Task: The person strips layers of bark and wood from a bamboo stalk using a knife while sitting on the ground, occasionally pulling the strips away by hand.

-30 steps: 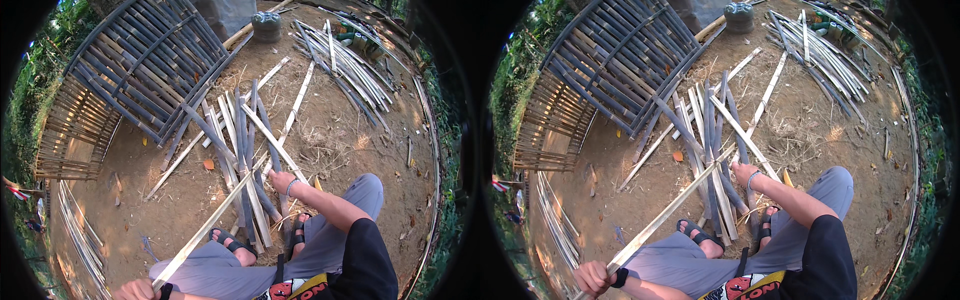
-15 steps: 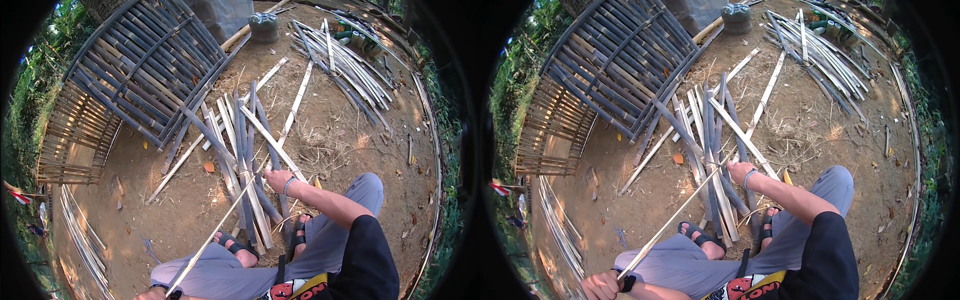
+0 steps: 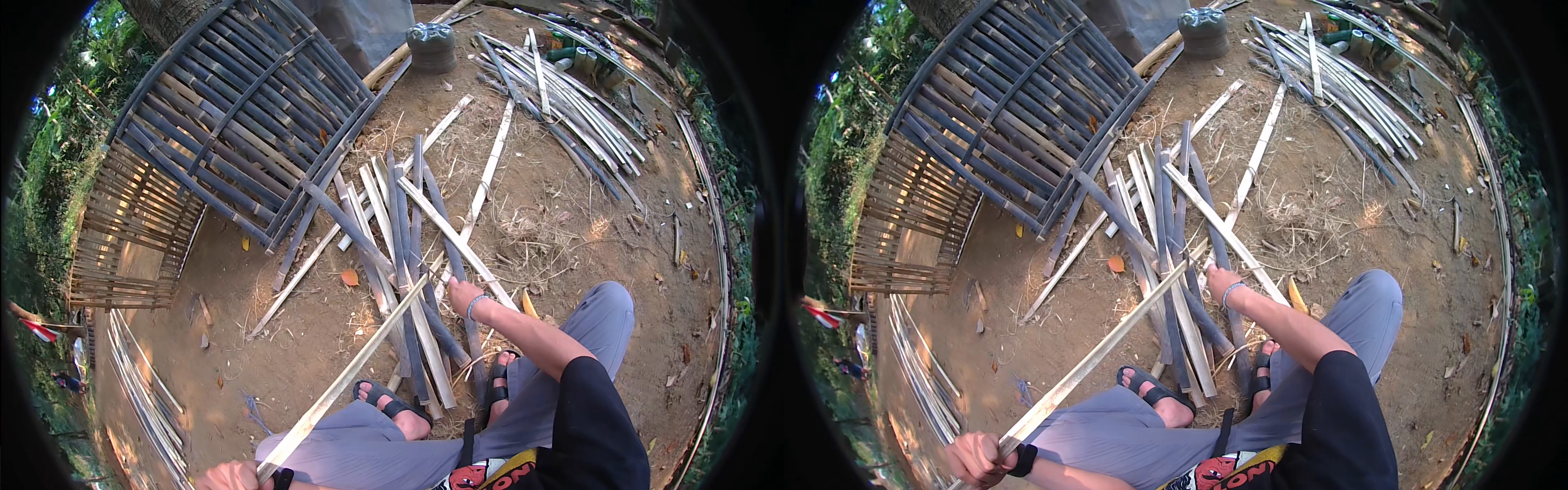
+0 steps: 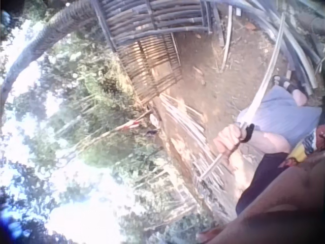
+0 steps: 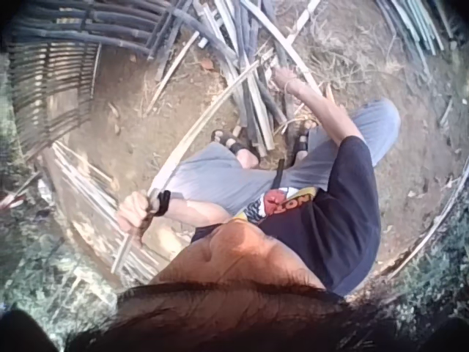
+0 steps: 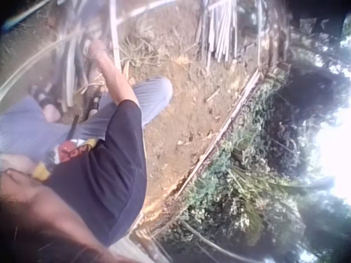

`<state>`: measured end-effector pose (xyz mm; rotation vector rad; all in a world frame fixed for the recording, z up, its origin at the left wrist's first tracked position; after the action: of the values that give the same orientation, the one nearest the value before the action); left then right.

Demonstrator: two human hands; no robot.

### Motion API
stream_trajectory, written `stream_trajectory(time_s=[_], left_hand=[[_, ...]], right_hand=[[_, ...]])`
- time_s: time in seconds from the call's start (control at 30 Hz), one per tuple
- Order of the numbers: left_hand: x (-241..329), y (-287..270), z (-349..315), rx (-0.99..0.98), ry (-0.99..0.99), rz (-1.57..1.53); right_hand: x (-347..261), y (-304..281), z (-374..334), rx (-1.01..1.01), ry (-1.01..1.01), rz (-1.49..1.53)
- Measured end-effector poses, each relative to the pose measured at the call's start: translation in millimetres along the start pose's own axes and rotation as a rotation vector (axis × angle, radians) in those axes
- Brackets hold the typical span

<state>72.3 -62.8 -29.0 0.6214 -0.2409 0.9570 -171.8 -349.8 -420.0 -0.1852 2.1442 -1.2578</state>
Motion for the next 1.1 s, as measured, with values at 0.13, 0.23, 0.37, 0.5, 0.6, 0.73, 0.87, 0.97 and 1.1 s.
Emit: stream_trajectory(time_s=[0.13,0.23,0.37,0.5,0.6,0.73,0.87,0.97,1.1], left_hand=[[15,-5,-16,0.130,0.103,0.020],[8,-12,-12,0.208,0.131,0.152],[32,-20,-28,0.442,0.152,0.381],[23,-18,-24,0.625,0.162,0.496],[24,-21,-24,0.634,0.167,0.534],[30,-16,-28,0.707,0.186,0.601],[29,-20,-28,0.690,0.155,0.593],[33,-21,-29,0.699,0.162,0.586],[29,-24,-26,0.712,0.155,0.602]], right_hand=[[-54,-20,-18,0.006,-0.071,0.122],[14,24,19,0.079,0.047,0.133],[-55,17,-9,-0.013,0.004,0.221],[-14,27,12,0.055,0.009,0.180],[-24,33,13,0.007,-0.020,0.124],[-21,2,10,-0.039,-0.066,0.036],[-29,20,9,-0.052,-0.007,0.074],[-36,7,9,-0.043,-0.008,0.068],[-20,15,14,-0.062,0.018,0.032]])
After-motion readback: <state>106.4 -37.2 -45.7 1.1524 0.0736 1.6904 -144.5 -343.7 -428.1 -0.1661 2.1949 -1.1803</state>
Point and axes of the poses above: each hand's wrist, its own z-axis towards the middle knuckle, its own y-axis out of the palm, x = y × z, the point moved 2 cm from there along z, towards the middle knuckle, and after that the axes turned 3 degrees about -y, right-handed, at the moved point
